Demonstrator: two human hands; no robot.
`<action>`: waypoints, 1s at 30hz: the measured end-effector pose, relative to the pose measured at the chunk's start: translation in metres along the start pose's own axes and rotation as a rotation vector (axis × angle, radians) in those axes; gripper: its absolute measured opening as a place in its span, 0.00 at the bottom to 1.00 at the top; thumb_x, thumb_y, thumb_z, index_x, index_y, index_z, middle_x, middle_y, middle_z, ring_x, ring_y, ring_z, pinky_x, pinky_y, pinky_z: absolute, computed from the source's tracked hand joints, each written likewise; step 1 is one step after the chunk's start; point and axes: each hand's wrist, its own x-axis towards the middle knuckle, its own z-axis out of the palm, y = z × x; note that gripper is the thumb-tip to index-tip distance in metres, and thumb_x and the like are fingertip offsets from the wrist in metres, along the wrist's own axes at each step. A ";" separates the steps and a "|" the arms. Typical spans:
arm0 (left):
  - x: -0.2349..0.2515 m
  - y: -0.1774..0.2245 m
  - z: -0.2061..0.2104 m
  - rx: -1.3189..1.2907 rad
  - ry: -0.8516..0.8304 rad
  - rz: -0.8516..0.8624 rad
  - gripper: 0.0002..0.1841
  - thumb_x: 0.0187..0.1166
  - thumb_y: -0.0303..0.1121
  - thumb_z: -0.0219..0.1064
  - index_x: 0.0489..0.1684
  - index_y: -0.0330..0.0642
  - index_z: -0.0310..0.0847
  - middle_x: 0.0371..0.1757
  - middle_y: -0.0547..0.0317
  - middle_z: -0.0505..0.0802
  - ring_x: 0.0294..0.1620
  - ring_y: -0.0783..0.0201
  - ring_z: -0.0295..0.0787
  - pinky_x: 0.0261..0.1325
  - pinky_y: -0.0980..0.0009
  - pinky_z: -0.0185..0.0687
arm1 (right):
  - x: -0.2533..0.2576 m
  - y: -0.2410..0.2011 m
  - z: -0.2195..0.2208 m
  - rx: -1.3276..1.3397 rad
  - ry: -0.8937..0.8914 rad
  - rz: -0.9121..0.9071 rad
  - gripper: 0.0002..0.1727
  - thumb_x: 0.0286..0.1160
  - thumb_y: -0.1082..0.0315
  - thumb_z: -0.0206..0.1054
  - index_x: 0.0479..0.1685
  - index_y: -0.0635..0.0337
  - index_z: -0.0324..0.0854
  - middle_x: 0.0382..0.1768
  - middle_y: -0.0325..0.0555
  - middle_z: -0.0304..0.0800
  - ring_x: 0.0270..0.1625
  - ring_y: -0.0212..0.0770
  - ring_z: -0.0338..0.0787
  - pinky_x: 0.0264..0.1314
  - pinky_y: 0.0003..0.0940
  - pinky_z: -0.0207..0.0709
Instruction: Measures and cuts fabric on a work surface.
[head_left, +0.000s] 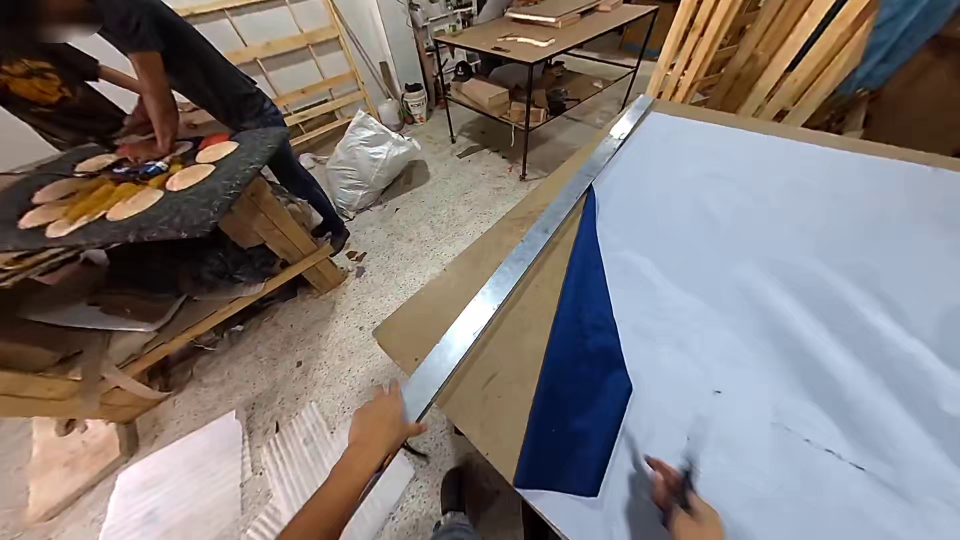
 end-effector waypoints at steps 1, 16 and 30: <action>0.008 -0.009 0.003 0.070 -0.045 0.052 0.62 0.52 0.77 0.72 0.85 0.39 0.64 0.74 0.35 0.83 0.65 0.36 0.87 0.62 0.37 0.84 | 0.015 -0.009 0.040 -0.028 0.035 -0.019 0.19 0.82 0.58 0.66 0.66 0.54 0.88 0.61 0.48 0.92 0.59 0.42 0.91 0.63 0.47 0.85; 0.142 -0.156 -0.062 -0.030 0.157 0.216 0.46 0.63 0.68 0.74 0.78 0.44 0.73 0.54 0.41 0.93 0.55 0.38 0.92 0.55 0.35 0.86 | -0.003 -0.167 0.359 0.606 -0.710 0.098 0.20 0.90 0.60 0.60 0.62 0.68 0.87 0.59 0.55 0.93 0.56 0.48 0.94 0.64 0.45 0.88; -0.100 0.044 0.059 -1.523 -0.214 0.344 0.23 0.89 0.50 0.59 0.38 0.38 0.86 0.43 0.56 0.92 0.46 0.62 0.89 0.53 0.61 0.89 | -0.140 -0.132 0.224 0.811 -0.457 0.206 0.47 0.54 0.72 0.87 0.83 0.65 0.70 0.73 0.61 0.82 0.68 0.56 0.88 0.68 0.53 0.87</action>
